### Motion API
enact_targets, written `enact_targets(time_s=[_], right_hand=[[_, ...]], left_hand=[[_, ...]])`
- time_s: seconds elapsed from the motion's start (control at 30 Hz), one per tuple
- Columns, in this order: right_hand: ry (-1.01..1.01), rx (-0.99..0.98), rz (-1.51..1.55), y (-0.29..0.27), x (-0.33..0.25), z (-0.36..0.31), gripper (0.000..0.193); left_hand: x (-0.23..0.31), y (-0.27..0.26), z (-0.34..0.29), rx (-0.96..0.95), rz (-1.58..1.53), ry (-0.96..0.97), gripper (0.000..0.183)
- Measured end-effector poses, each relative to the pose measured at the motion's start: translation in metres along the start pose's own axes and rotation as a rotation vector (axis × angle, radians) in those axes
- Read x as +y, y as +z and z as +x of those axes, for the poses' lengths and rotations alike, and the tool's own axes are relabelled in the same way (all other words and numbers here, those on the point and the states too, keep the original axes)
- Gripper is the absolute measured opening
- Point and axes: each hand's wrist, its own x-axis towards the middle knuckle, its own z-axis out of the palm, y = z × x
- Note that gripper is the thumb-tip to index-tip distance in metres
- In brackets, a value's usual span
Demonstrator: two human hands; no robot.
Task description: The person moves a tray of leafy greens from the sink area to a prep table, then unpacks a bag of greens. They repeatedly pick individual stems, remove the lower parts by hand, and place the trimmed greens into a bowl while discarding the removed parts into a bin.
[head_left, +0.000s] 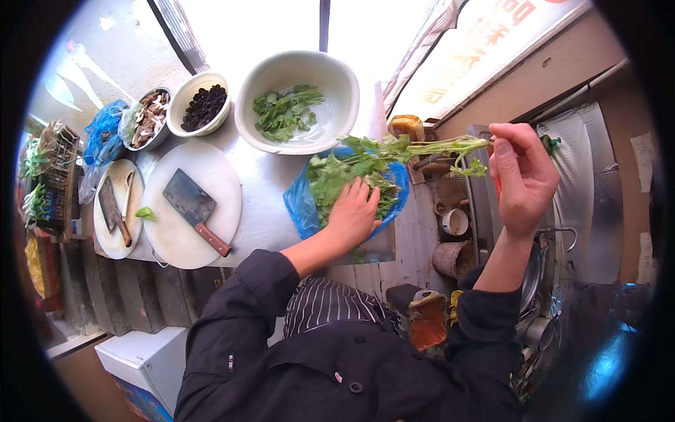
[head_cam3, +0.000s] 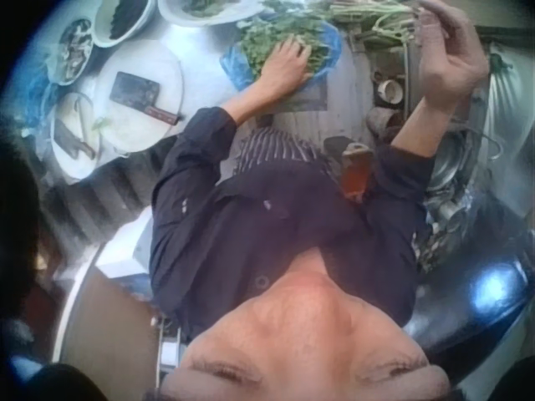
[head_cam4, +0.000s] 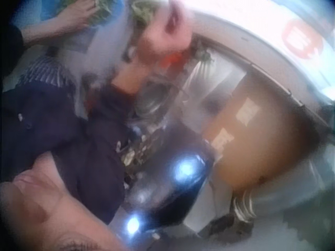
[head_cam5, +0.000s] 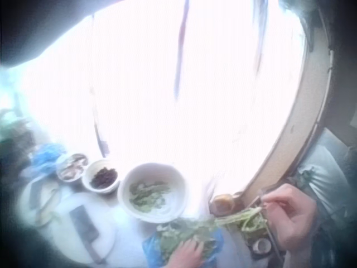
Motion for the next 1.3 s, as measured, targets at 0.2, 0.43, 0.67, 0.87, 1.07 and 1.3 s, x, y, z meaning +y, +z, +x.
enact_targets(time_s=[0.2,0.43,0.67,0.87,1.07,1.3], right_hand=[[0.075,0.09,0.08,-0.024,0.008,0.009,0.018],[0.166,0.066,0.172,-0.037,0.017,0.003,0.016],[0.194,0.045,0.234,-0.049,0.019,-0.007,0.017],[0.205,0.017,0.282,-0.061,0.019,-0.02,0.019],[0.198,-0.039,0.295,-0.075,0.018,-0.035,0.018],[0.173,-0.13,0.207,-0.084,0.012,-0.046,0.015]], left_hand=[[0.011,-0.032,-0.027,0.023,-0.098,0.038,0.069],[0.018,-0.085,-0.049,-0.069,-0.385,-0.087,0.045],[0.006,-0.158,-0.017,0.343,-0.833,-0.099,0.02],[-0.001,-0.193,0.01,0.342,-1.027,-0.111,0.015],[0.002,-0.204,0.019,0.261,-0.997,-0.045,0.017],[0.003,-0.205,0.024,0.197,-1.046,-0.038,0.018]])
